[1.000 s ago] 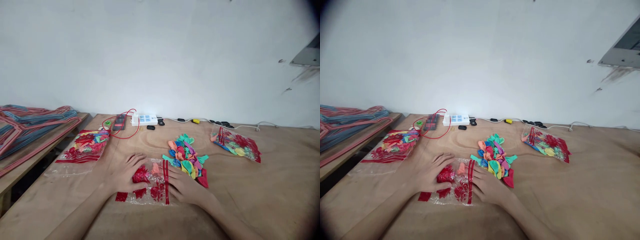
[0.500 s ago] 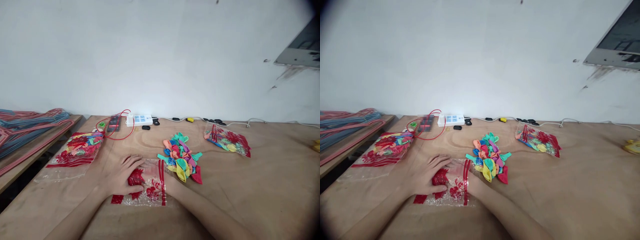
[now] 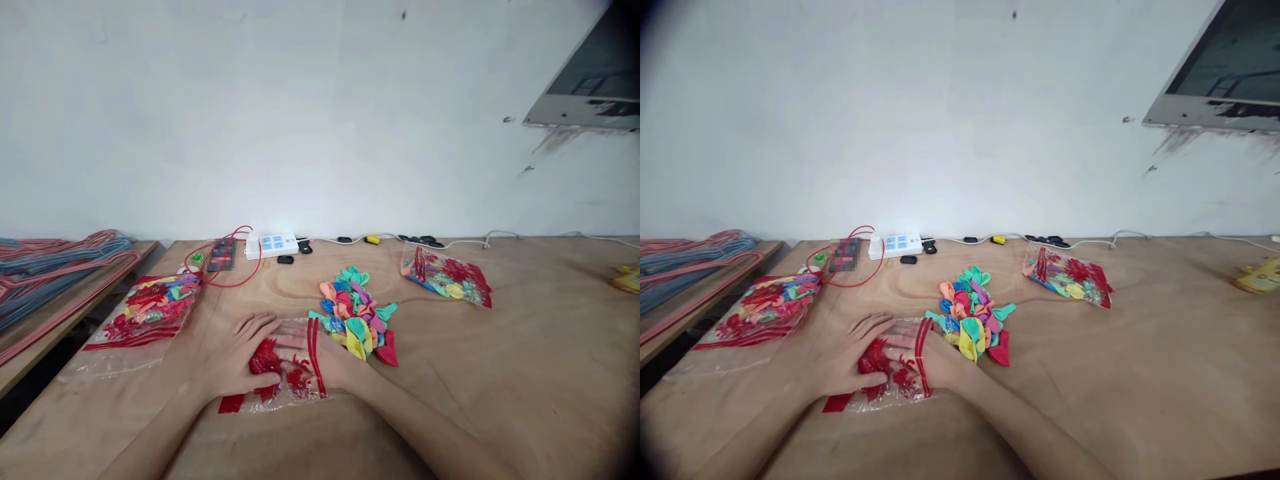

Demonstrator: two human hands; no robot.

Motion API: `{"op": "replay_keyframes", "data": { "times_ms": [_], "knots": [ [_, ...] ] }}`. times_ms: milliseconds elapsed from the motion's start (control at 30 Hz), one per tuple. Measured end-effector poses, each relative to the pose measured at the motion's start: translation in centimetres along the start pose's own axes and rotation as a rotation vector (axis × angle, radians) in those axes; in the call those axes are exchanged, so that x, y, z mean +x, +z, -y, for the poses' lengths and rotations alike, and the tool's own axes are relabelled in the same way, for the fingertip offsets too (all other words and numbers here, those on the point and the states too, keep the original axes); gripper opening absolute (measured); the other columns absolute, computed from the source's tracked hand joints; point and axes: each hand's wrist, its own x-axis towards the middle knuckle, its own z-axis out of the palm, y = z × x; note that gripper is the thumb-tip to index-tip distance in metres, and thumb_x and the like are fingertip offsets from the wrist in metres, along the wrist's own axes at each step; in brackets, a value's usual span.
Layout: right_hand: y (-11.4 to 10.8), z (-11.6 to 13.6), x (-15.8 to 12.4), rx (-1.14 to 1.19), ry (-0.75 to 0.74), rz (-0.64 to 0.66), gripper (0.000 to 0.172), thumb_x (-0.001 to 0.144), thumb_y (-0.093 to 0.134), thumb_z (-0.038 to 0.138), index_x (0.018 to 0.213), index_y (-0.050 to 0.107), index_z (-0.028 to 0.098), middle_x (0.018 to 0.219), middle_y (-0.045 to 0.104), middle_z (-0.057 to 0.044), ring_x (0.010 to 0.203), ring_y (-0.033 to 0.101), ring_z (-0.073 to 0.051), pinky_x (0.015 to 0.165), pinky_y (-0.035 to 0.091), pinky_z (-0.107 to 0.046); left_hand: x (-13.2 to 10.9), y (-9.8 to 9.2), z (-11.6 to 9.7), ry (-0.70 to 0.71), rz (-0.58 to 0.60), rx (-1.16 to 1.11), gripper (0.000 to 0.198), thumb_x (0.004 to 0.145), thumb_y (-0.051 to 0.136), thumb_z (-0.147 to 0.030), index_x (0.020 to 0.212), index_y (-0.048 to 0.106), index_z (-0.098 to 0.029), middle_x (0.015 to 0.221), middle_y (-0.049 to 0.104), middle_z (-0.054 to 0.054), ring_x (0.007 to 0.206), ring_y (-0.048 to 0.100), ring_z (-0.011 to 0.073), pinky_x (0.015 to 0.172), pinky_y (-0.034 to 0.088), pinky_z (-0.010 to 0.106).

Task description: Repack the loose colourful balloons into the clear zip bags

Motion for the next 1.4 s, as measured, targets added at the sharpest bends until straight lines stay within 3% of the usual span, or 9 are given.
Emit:
{"op": "replay_keyframes", "data": {
  "times_ms": [233, 333, 433, 567, 767, 933, 1100, 1267, 1400],
  "knots": [
    [-5.3, -3.0, -8.3, -0.067, 0.245, -0.429, 0.029, 0.099, 0.06, 0.013, 0.117, 0.078, 0.027, 0.099, 0.084, -0.004, 0.086, 0.078, -0.021, 0.077, 0.061, -0.034, 0.2, -0.6, 0.4, -0.018, -0.008, 0.099, 0.102, 0.09, 0.061, -0.085, 0.167, 0.042, -0.02, 0.165, 0.05, 0.018, 0.15, 0.047, 0.0445, 0.124, 0.036, 0.061],
    [-7.3, -2.8, -10.9, -0.051, 0.277, -0.393, 0.019, 0.098, 0.063, 0.015, 0.105, 0.078, 0.026, 0.092, 0.081, -0.004, 0.083, 0.073, -0.023, 0.078, 0.059, -0.039, 0.4, -0.8, 0.3, -0.014, -0.02, 0.121, 0.102, 0.09, 0.059, -0.087, 0.166, 0.043, -0.021, 0.163, 0.052, 0.017, 0.149, 0.047, 0.0447, 0.126, 0.031, 0.063],
    [-8.0, -1.7, -12.3, -0.045, 0.262, -0.26, 0.016, 0.096, 0.066, 0.018, 0.092, 0.078, 0.027, 0.101, 0.08, -0.005, 0.095, 0.07, -0.026, 0.09, 0.057, -0.047, 0.5, -0.8, 0.1, -0.028, -0.006, 0.13, 0.104, 0.089, 0.058, -0.088, 0.165, 0.044, -0.018, 0.163, 0.052, 0.019, 0.148, 0.048, 0.0458, 0.126, 0.03, 0.065],
    [-7.5, -0.3, -12.7, -0.092, 0.295, -0.141, 0.017, 0.096, 0.069, 0.022, 0.085, 0.08, 0.028, 0.115, 0.08, -0.004, 0.112, 0.067, -0.03, 0.1, 0.053, -0.054, 0.6, -1.1, -0.1, -0.034, 0.036, 0.155, 0.104, 0.09, 0.055, -0.089, 0.164, 0.046, -0.016, 0.164, 0.051, 0.021, 0.148, 0.048, 0.0454, 0.125, 0.031, 0.065],
    [-6.9, -0.5, -12.3, -0.042, 0.354, -0.154, 0.021, 0.099, 0.067, 0.022, 0.107, 0.085, 0.031, 0.104, 0.083, -0.003, 0.111, 0.067, -0.031, 0.106, 0.049, -0.058, 0.8, -1.9, -0.3, -0.024, 0.018, 0.185, 0.103, 0.089, 0.054, -0.09, 0.164, 0.046, -0.02, 0.161, 0.055, 0.019, 0.149, 0.047, 0.0449, 0.124, 0.032, 0.064],
    [-5.8, -1.9, -12.9, 0.379, 0.614, -0.467, 0.021, 0.102, 0.069, 0.039, 0.108, 0.087, 0.031, 0.109, 0.084, -0.008, 0.124, 0.065, -0.033, 0.11, 0.051, -0.054, 0.5, -1.5, 0.0, -0.013, 0.005, 0.149, 0.101, 0.091, 0.056, -0.087, 0.166, 0.044, -0.021, 0.163, 0.053, 0.017, 0.15, 0.046, 0.0442, 0.126, 0.031, 0.063],
    [-5.7, -3.0, -13.3, 0.947, 0.93, -0.76, 0.033, 0.09, 0.08, 0.052, 0.113, 0.087, 0.029, 0.123, 0.081, -0.01, 0.122, 0.069, -0.035, 0.115, 0.048, -0.056, 0.5, -1.3, 0.0, -0.014, 0.006, 0.147, 0.102, 0.09, 0.056, -0.088, 0.164, 0.046, -0.019, 0.163, 0.052, 0.019, 0.15, 0.046, 0.0449, 0.126, 0.029, 0.065],
    [-6.6, -3.1, -13.0, 1.162, 0.826, -0.842, 0.042, 0.096, 0.068, 0.056, 0.126, 0.082, 0.031, 0.145, 0.072, -0.008, 0.133, 0.066, -0.033, 0.122, 0.047, -0.052, 0.5, -1.4, 0.0, -0.017, 0.01, 0.126, 0.102, 0.09, 0.056, -0.088, 0.165, 0.045, -0.019, 0.163, 0.053, 0.018, 0.149, 0.047, 0.0443, 0.126, 0.032, 0.063],
    [-5.8, -2.3, -13.7, 0.884, 0.728, -0.669, 0.042, 0.103, 0.061, 0.054, 0.139, 0.075, 0.036, 0.155, 0.065, -0.006, 0.145, 0.059, -0.035, 0.124, 0.044, -0.06, 0.5, -1.6, 0.0, -0.021, 0.011, 0.136, 0.101, 0.091, 0.055, -0.088, 0.166, 0.044, -0.021, 0.164, 0.052, 0.018, 0.149, 0.047, 0.0444, 0.126, 0.03, 0.064]
  ]
}}
